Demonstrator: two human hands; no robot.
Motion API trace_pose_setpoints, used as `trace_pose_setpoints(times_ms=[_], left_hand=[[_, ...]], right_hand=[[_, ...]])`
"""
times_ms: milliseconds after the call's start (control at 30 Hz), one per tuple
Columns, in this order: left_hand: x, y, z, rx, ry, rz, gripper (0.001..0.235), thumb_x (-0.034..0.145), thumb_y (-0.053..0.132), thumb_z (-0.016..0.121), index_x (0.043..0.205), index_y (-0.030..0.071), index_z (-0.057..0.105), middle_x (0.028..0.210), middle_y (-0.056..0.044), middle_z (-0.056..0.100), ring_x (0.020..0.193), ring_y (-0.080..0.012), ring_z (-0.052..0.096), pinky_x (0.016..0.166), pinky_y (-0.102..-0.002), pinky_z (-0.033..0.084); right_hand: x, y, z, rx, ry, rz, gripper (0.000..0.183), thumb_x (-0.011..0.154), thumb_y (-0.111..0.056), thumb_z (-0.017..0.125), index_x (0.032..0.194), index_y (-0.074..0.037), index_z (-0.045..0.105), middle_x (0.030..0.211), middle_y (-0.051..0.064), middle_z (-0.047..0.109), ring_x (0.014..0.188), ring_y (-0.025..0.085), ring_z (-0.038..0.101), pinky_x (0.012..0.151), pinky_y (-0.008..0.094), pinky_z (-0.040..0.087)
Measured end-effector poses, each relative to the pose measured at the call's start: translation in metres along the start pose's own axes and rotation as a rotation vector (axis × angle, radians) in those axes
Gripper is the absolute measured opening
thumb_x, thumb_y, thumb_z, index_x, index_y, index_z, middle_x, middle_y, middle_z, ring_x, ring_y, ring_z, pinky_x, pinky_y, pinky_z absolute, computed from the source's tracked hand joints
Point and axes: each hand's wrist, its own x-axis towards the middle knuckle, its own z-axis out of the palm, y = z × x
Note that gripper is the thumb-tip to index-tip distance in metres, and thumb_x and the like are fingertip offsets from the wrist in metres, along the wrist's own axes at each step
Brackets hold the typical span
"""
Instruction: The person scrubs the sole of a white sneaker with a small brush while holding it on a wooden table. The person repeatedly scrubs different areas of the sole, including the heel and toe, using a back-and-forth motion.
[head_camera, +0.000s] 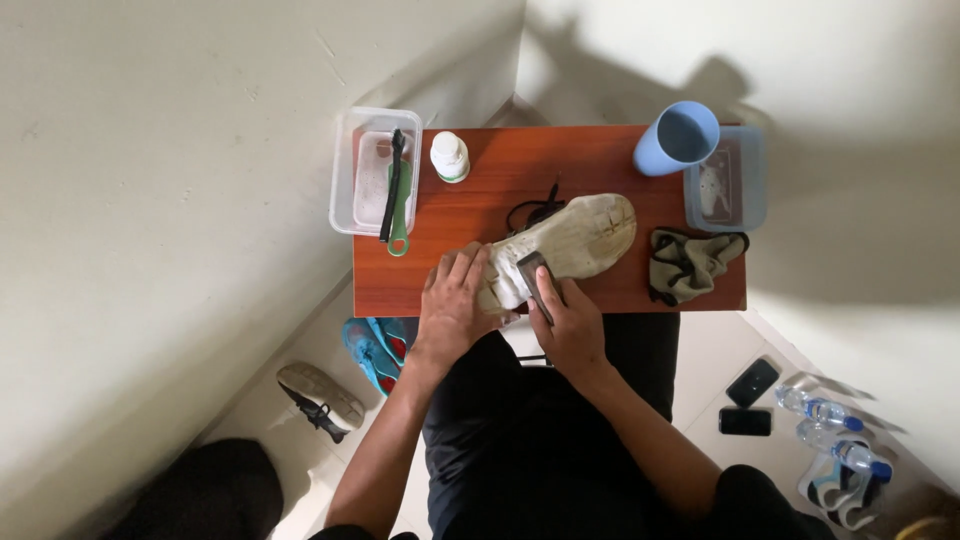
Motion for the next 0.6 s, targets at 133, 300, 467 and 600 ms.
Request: trace_pose_setpoints(times_ms=[133,300,467,600], left_hand=[[-0.002,-0.001,0.004,0.02,0.091,0.047,0.109,0.058,0.054,0.092,0.15,0.015,0.048,0.142,-0.001,0.051,0.132,-0.0271,0.049,0.105,-0.05,0.052],[-0.002,-0.007,0.025,0.044,0.271,0.099,0.106,0.052,0.059,0.088,0.143,0.017,0.054,0.137,0.002,0.056,0.127,-0.0246,0.054,0.097,-0.046,0.056],[-0.001,-0.009,0.028,0.053,0.313,0.093,0.107,0.048,0.055,0.088,0.142,0.017,0.054,0.137,0.002,0.056,0.125,-0.0256,0.056,0.092,-0.047,0.058],[-0.002,-0.008,0.026,0.073,0.265,0.085,0.104,0.051,0.052,0.087,0.143,0.016,0.054,0.134,0.0,0.058,0.125,-0.0277,0.055,0.094,-0.048,0.057]], right_hand=[[0.017,-0.001,0.005,0.001,-0.01,0.006,0.05,0.098,-0.032,0.062,0.145,-0.015,0.06,0.084,0.007,0.057,0.062,0.021,0.062,0.053,0.031,0.052],[0.032,0.006,-0.003,-0.094,0.008,0.153,0.051,0.101,-0.023,0.063,0.149,-0.008,0.055,0.091,0.012,0.058,0.065,0.026,0.064,0.055,0.035,0.054],[0.028,-0.017,0.001,-0.016,0.024,0.176,0.052,0.1,-0.022,0.063,0.15,-0.008,0.053,0.091,0.014,0.058,0.066,0.03,0.065,0.054,0.038,0.054],[0.004,-0.026,0.015,0.015,-0.048,0.027,0.054,0.096,-0.033,0.065,0.148,-0.019,0.056,0.084,0.006,0.057,0.059,0.021,0.062,0.05,0.03,0.053]])
